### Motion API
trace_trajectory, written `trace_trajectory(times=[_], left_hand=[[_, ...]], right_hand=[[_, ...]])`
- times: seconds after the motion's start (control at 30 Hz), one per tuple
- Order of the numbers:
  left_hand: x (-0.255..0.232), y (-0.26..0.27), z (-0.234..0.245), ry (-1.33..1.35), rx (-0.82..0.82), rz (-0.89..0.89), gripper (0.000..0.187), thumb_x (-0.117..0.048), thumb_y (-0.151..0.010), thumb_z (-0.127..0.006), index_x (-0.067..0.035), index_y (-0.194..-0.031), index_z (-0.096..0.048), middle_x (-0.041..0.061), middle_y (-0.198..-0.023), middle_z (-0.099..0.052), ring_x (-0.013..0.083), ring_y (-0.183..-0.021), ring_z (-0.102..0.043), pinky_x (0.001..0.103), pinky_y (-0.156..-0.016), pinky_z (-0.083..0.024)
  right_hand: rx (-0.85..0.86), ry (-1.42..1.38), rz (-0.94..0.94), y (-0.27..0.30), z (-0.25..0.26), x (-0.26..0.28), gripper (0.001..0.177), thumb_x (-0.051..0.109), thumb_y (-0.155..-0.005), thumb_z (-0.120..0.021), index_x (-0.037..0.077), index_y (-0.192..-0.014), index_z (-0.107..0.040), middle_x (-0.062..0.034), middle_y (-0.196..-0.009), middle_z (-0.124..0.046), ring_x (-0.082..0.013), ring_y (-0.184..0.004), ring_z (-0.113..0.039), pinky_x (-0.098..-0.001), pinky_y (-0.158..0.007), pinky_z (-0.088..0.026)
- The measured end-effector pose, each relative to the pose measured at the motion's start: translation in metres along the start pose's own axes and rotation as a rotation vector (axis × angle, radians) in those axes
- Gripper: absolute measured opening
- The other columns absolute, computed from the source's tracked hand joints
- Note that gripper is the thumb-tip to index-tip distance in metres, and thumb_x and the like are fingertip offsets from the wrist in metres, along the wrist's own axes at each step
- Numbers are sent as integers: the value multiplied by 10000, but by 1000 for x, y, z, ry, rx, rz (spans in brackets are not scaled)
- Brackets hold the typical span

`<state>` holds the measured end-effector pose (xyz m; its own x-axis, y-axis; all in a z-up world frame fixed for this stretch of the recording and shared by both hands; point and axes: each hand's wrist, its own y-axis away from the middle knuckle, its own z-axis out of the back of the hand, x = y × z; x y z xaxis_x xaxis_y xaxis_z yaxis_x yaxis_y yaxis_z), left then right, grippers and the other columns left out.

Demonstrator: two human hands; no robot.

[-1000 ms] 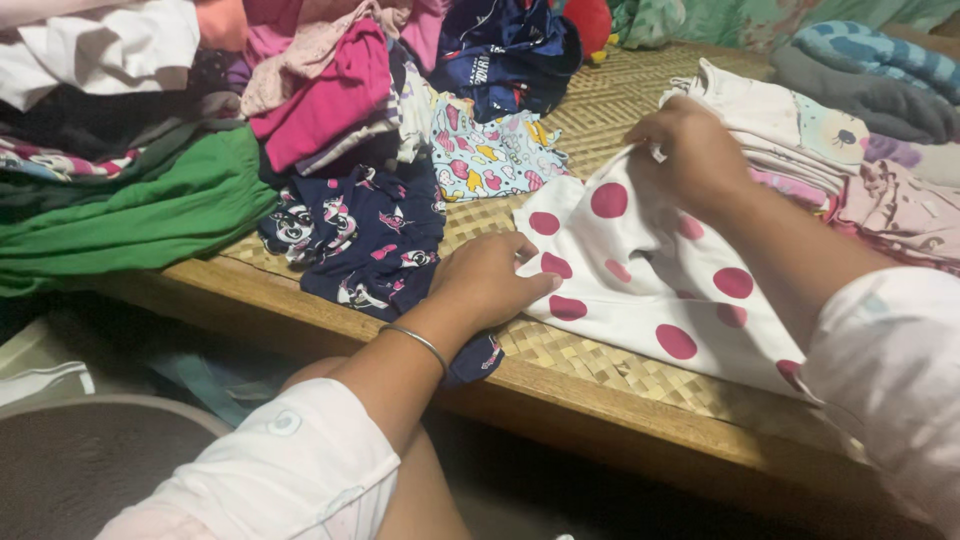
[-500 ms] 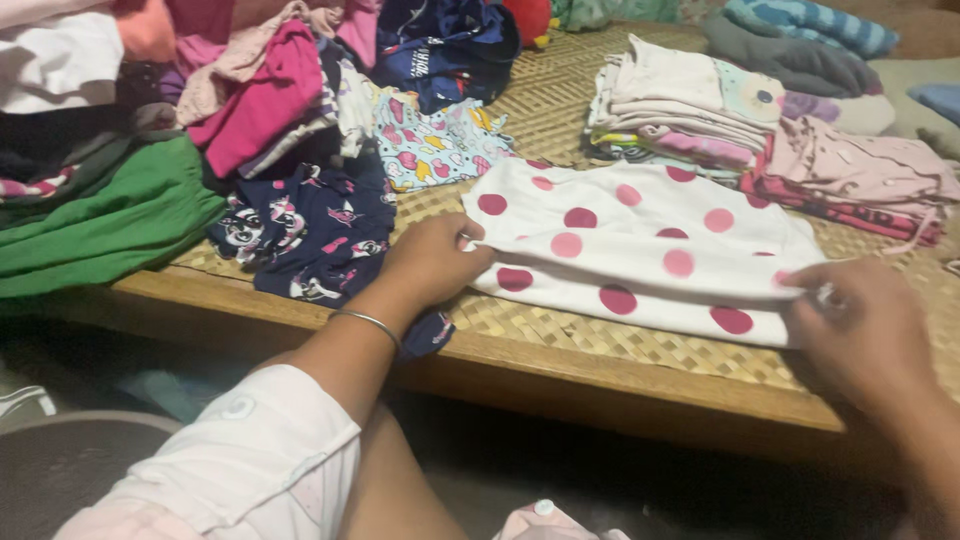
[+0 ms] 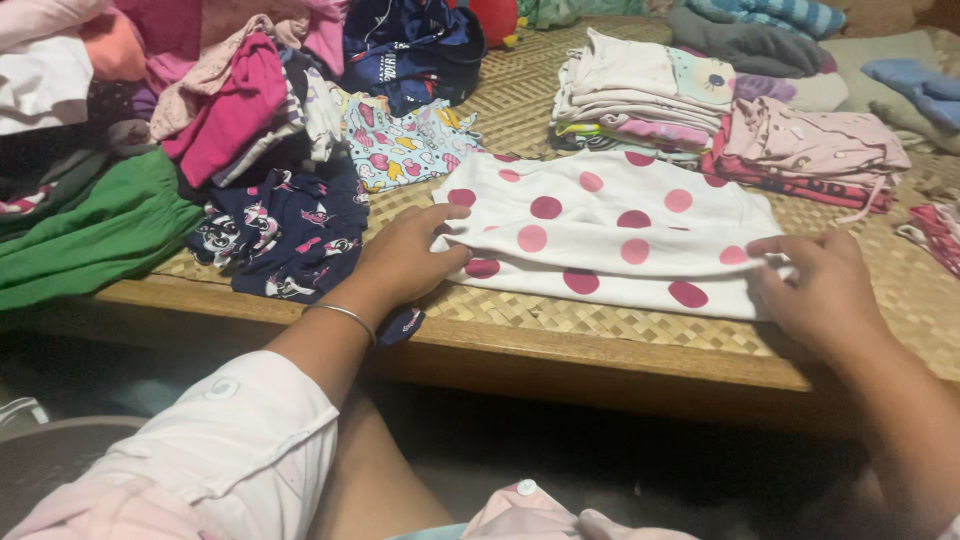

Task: The person folds several pieces of clothing on a low woven table. They smooth and fold a white shirt, a light pink shirt, a gray pair of pants, and a white shirt with pink polka dots, placing each folded item into a growing stack.

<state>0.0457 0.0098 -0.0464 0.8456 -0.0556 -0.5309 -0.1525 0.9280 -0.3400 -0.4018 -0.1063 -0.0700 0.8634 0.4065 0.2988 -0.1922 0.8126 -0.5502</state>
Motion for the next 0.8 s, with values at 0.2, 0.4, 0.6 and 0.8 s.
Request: trace_trajectory(times=[0.2,0.4,0.6,0.8], left_hand=[[5,-3,0,49,30,91,366,-374,-831,-687,-206,-1140,-790,149,-1127,-734,324,-1040,-700,418,-937,-528],[9,-6,-5,56,25,81,332,-335,-824,-662,-206,-1095,-806,125,-1087,-765,299,-990,-726,394,-907,-548],[4,-5,0,57,35,52,321,-310,-816,-657,-216,-1076,-819,104,-1095,-767,287,-993,-727,381,-892,-548],[0,-1,1,63,50,81,420,-336,-771,-734,-222,-1175,-753,139,-1058,-753,289,-978,-728,378,-863,-544]], right_hand=[[-278,-265,36,-29,38,29,155,144,-1041,-676,64,-1156,-741,-142,-1178,-611,-231,-890,-695,-336,-777,-582],[140,-225,-352,3,58,47,188,81,-947,-729,8,-1119,-751,-219,-916,-736,-240,-720,-684,-368,-641,-541],[278,-759,-678,24,56,18,248,132,-912,-684,70,-1149,-723,-62,-1000,-740,-110,-827,-699,-291,-702,-590],[71,-692,-682,5,36,11,245,78,-919,-737,29,-1155,-696,-122,-1066,-713,-166,-836,-664,-336,-724,-561]])
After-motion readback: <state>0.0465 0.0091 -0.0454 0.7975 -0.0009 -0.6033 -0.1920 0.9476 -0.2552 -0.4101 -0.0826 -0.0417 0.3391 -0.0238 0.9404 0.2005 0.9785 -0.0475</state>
